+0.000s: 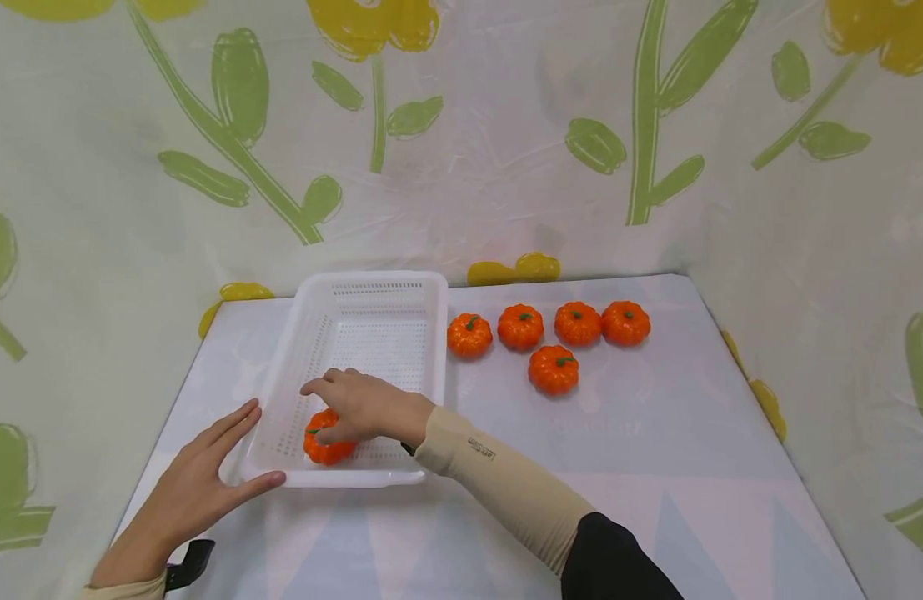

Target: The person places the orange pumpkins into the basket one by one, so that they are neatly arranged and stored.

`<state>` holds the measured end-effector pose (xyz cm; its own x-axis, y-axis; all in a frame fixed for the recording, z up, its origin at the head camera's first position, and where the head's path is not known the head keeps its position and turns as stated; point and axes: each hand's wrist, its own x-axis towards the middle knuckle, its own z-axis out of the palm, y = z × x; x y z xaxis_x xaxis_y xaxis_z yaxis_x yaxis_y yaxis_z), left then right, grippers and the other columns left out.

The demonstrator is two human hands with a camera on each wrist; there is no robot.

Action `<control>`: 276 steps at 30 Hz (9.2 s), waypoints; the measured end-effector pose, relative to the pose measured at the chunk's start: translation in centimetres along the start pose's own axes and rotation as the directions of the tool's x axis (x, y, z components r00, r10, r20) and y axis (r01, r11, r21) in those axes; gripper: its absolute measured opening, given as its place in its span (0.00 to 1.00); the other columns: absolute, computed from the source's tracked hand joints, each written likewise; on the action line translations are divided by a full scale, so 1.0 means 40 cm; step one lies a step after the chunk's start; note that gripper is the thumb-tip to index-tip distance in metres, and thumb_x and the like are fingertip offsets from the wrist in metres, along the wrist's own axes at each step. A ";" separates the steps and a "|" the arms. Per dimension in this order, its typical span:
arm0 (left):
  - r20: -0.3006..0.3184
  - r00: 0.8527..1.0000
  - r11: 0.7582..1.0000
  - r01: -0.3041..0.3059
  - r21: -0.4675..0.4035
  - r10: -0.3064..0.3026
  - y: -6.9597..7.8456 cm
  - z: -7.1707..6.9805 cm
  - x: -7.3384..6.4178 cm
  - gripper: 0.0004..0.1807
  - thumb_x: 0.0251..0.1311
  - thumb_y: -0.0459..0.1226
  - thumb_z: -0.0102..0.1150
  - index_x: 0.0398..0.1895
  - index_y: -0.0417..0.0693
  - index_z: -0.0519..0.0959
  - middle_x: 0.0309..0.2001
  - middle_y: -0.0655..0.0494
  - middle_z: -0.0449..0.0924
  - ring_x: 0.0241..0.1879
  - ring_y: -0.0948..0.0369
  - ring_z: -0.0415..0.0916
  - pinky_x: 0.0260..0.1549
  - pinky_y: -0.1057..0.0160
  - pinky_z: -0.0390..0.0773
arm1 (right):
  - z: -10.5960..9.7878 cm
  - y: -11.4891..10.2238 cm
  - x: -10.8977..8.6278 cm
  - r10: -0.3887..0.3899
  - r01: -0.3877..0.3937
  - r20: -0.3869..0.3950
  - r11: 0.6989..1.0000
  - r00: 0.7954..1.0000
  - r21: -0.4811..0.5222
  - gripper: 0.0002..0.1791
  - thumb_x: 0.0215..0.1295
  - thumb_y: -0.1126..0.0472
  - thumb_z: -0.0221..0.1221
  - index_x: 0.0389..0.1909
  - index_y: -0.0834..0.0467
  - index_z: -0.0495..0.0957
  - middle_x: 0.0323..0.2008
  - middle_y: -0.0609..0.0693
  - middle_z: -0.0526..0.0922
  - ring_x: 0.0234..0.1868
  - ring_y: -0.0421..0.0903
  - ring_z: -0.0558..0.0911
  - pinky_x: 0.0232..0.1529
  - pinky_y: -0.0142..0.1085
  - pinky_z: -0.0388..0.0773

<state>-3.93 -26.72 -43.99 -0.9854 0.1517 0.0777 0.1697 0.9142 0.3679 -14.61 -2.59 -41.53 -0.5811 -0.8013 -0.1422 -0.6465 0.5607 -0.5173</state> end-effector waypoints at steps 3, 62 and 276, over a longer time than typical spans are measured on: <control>0.005 1.000 1.000 0.001 0.002 -0.001 0.002 -0.002 -0.002 0.56 0.36 0.69 0.63 0.70 0.54 0.60 0.70 0.61 0.56 0.62 0.47 0.61 0.52 0.35 0.65 | -0.012 -0.006 -0.019 -0.014 0.014 -0.013 1.000 1.000 0.017 0.37 0.57 0.41 0.61 0.66 0.45 0.61 0.61 0.43 0.66 0.55 0.39 0.69 0.55 0.30 0.71; 0.097 0.990 0.995 0.099 -0.002 -0.098 0.013 -0.004 -0.001 0.59 0.37 0.72 0.58 0.72 0.56 0.54 0.72 0.59 0.50 0.65 0.44 0.56 0.53 0.31 0.61 | -0.140 0.315 -0.464 0.368 -0.257 -0.555 0.928 0.746 0.269 0.40 0.53 0.41 0.64 0.66 0.42 0.60 0.65 0.42 0.62 0.65 0.46 0.62 0.62 0.53 0.62; 0.086 0.992 0.994 0.098 -0.041 -0.094 0.008 0.001 -0.003 0.57 0.39 0.71 0.58 0.73 0.59 0.52 0.72 0.62 0.48 0.64 0.45 0.59 0.50 0.32 0.65 | 0.001 0.150 -0.094 -0.035 0.070 0.154 0.971 0.987 -0.230 0.35 0.41 0.41 0.69 0.55 0.40 0.73 0.47 0.36 0.75 0.42 0.33 0.74 0.43 0.31 0.72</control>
<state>-3.76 -26.42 -43.90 -0.9946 0.0969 -0.0369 0.0733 0.9086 0.4112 -16.29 3.76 -44.12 -0.4751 -0.8430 -0.2523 -0.7821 0.5359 -0.3181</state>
